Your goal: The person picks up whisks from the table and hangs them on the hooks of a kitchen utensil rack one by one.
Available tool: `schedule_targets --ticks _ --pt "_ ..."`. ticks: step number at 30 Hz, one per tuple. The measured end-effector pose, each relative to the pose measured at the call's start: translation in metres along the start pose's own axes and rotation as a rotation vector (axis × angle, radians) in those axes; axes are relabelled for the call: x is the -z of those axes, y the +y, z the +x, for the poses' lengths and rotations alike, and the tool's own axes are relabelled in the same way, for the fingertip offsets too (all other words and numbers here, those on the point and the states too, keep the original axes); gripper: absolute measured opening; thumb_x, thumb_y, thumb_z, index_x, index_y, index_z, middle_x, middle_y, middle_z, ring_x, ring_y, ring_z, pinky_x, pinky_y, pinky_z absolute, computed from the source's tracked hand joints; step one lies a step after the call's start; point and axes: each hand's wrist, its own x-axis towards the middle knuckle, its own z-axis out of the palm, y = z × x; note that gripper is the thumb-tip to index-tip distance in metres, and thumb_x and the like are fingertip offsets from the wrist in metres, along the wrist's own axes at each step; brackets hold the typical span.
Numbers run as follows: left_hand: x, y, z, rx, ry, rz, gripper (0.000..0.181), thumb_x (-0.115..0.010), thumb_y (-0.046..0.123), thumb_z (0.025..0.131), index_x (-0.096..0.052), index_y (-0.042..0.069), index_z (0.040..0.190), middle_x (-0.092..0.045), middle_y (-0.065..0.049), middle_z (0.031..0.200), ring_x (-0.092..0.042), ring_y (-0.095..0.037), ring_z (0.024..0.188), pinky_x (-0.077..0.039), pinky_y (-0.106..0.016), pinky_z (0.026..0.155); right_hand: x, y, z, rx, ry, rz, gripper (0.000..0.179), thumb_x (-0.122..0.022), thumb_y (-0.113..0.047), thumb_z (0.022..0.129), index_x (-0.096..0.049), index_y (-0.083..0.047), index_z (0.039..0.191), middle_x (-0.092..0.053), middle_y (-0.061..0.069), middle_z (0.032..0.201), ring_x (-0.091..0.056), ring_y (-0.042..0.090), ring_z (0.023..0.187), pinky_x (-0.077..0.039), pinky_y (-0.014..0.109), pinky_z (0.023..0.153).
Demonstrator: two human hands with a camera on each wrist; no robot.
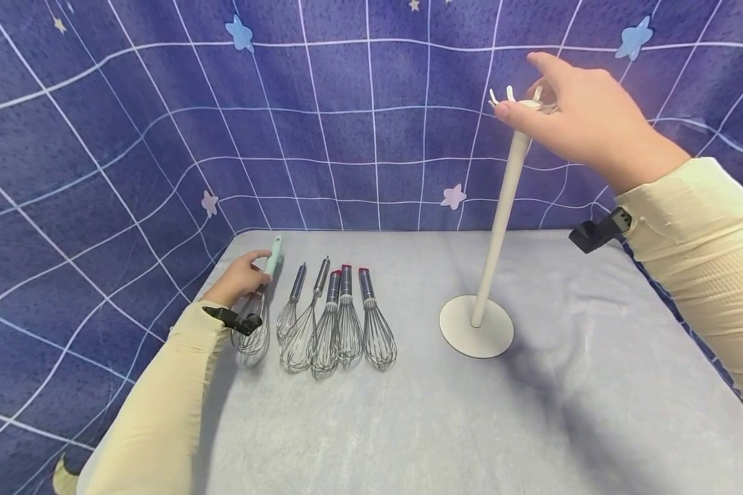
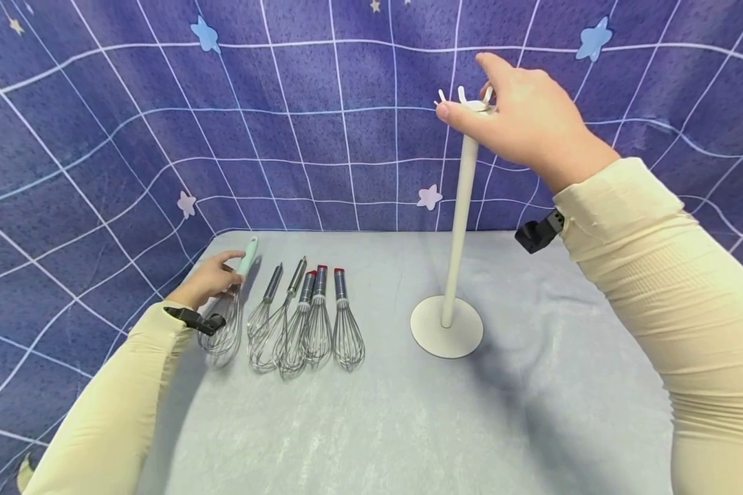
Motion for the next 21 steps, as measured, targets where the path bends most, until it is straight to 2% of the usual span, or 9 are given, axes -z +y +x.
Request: schedule_targets --ticks 6,13,21 --pt "0.010 0.009 -0.004 0.008 -0.033 -0.131 0.072 -0.057 -0.005 0.094 -0.027 0.005 0.158 -0.056 -0.028 0.107 -0.061 -0.020 0.071 -0.059 -0.036 0.064 -0.001 -0.002 0.001 0.008 -0.002 0.002 0.091 -0.054 -0.059 0.093 -0.018 -0.014 0.163 -0.062 0.024 0.131 -0.052 0.044 0.124 -0.034 0.063 0.108" --pt "0.016 0.010 -0.001 0.038 -0.029 -0.200 0.071 -0.058 0.005 0.097 -0.026 0.010 0.160 -0.054 -0.024 0.117 -0.065 -0.020 0.079 -0.059 -0.038 0.072 -0.001 -0.001 0.001 0.009 -0.004 -0.003 0.091 -0.054 -0.059 0.093 -0.018 -0.014 0.163 -0.062 0.023 0.130 -0.052 0.044 0.124 -0.034 0.063 0.107" --pt "0.020 0.023 0.001 0.000 -0.014 -0.231 0.068 -0.058 0.006 0.099 -0.028 0.009 0.160 -0.054 -0.026 0.123 -0.067 -0.020 0.082 -0.060 -0.038 0.075 0.000 0.000 0.000 0.012 0.005 -0.008 0.090 -0.054 -0.059 0.093 -0.019 -0.013 0.163 -0.062 0.024 0.129 -0.052 0.045 0.123 -0.034 0.063 0.107"
